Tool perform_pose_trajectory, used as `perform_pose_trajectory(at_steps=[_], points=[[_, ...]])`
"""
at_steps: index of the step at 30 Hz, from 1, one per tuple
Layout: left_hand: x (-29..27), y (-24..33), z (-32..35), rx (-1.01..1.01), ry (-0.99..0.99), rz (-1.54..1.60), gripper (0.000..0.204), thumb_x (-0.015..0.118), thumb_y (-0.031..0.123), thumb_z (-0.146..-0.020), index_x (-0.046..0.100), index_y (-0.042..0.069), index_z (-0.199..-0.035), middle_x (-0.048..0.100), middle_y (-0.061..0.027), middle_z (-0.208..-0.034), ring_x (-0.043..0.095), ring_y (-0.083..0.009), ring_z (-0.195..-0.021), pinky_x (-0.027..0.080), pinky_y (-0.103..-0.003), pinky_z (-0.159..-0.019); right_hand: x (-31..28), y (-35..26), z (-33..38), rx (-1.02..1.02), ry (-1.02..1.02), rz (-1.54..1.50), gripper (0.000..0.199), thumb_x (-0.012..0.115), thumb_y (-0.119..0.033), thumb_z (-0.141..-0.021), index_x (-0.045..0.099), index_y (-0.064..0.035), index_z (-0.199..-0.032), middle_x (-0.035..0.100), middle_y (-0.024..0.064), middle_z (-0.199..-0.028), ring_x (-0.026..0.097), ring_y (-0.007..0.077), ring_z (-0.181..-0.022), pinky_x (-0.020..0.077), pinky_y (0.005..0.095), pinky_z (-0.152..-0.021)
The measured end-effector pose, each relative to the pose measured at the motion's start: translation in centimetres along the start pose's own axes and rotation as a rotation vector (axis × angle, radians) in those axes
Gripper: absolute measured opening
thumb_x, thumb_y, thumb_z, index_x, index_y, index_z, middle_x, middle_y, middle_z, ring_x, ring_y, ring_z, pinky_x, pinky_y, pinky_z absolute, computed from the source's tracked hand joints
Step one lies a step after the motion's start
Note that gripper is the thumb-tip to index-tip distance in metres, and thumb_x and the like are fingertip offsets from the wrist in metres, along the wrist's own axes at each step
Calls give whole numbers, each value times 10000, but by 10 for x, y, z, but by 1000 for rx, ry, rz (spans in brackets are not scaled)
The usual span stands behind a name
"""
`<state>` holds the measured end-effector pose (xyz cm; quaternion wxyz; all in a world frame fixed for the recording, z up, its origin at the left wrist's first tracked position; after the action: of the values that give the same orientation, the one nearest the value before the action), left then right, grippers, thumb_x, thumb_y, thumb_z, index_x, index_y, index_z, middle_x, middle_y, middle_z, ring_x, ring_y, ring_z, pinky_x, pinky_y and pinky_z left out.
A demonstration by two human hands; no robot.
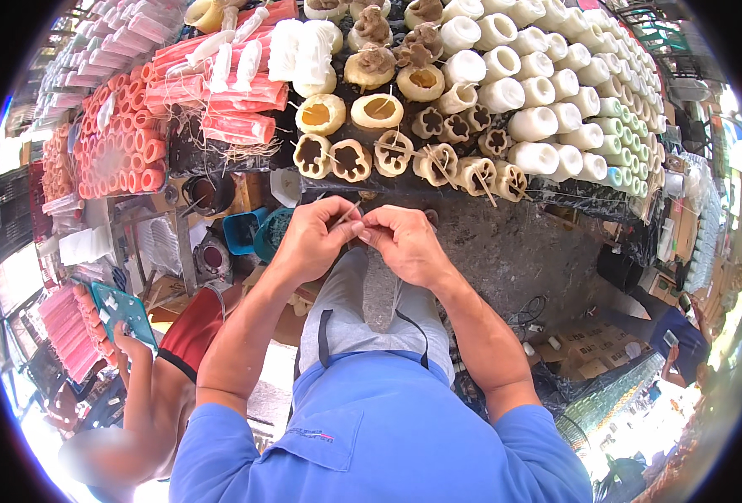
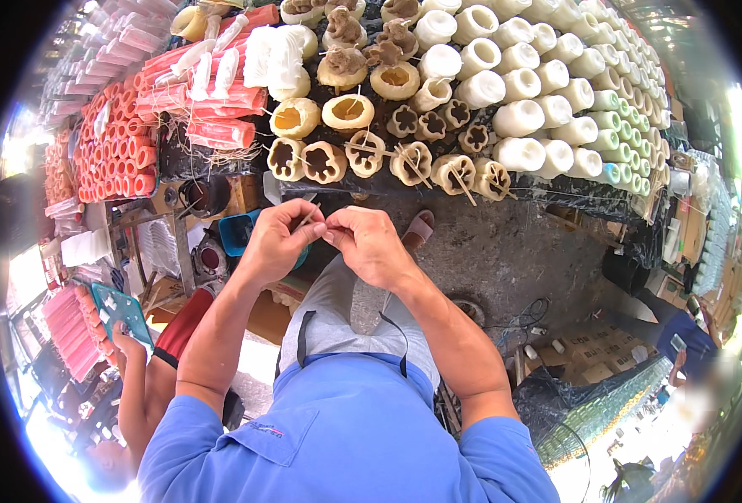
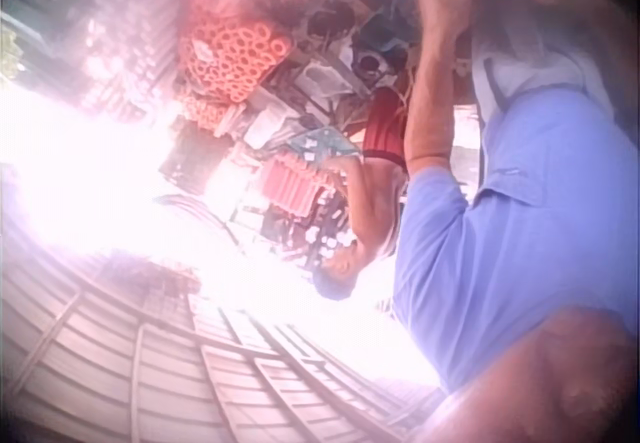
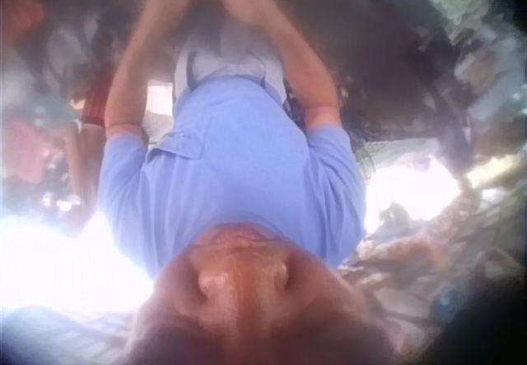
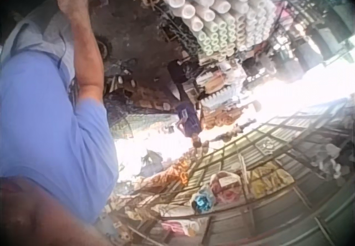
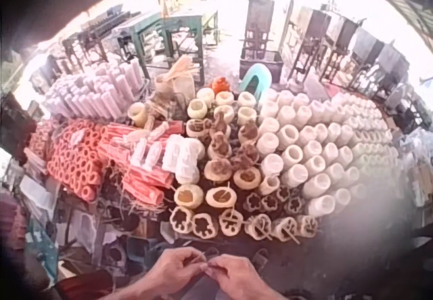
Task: The person inserts wicks into flower-shaped candle molds and then places wicks into cylindrical white candles. The person handles the candles one at a time, aligning the wicks and positioning them into the molds on a table.
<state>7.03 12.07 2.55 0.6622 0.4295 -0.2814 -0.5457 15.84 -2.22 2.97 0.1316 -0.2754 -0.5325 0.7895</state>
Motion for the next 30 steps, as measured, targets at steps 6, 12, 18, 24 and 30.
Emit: perform_pose_trajectory(at_steps=[6, 12, 18, 24, 30], points=[[-4, -16, 3, -141, 86, 341, 127, 763, 93, -1011, 750, -32, -1028, 731, -1, -839, 620, -43, -759, 514, -227, -696, 15, 20, -3, 307, -64, -373, 118, 729, -83, -1045, 785, 6, -1098, 715, -8, -847, 553, 26, -680, 451, 229, -594], [-8, -23, -1, -180, 21, 354, 147, 739, 134, -1030, 744, -9, -997, 732, -17, -827, 553, -13, -665, 413, -205, -562, 20, 22, -4, 377, -140, -593, 120, 726, -86, -1046, 791, -4, -1105, 714, -16, -862, 579, 47, -703, 484, 228, -616], [10, -42, 6, -458, -160, 874, 176, 729, 196, -1051, 694, 49, -960, 673, -8, -803, 449, -37, -532, 326, -216, -479, -4, -47, 3, -636, 127, 131, 245, 863, -7, -836, 804, -58, -1068, 764, 30, -1010, 673, 232, -896, 572, 328, -751], [1, -22, 15, -95, 133, 600, 148, 748, 138, -1043, 754, -10, -1055, 726, -26, -851, 569, -21, -672, 425, -221, -560, -13, -31, -11, -345, 26, 100, 245, 874, -56, -843, 784, -11, -1067, 780, 85, -933, 683, 271, -818, 568, 368, -748], [-13, -12, 15, -24, 211, 141, 118, 787, 83, -991, 785, -35, -982, 723, 24, -820, 564, -28, -734, 486, -227, -675, -3, -10, -12, -2, -154, -84, 185, 816, -114, -946, 767, 9, -1076, 768, 116, -880, 703, 205, -793, 556, 359, -749]])
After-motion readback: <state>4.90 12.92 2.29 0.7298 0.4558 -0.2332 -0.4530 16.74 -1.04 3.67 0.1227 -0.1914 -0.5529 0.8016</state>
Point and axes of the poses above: each hand's wrist, its own z-axis away from the middle knuckle, its own x-axis out of the palm, y = z × x, the point moved 7 cm from there along -z, towards the middle knuckle
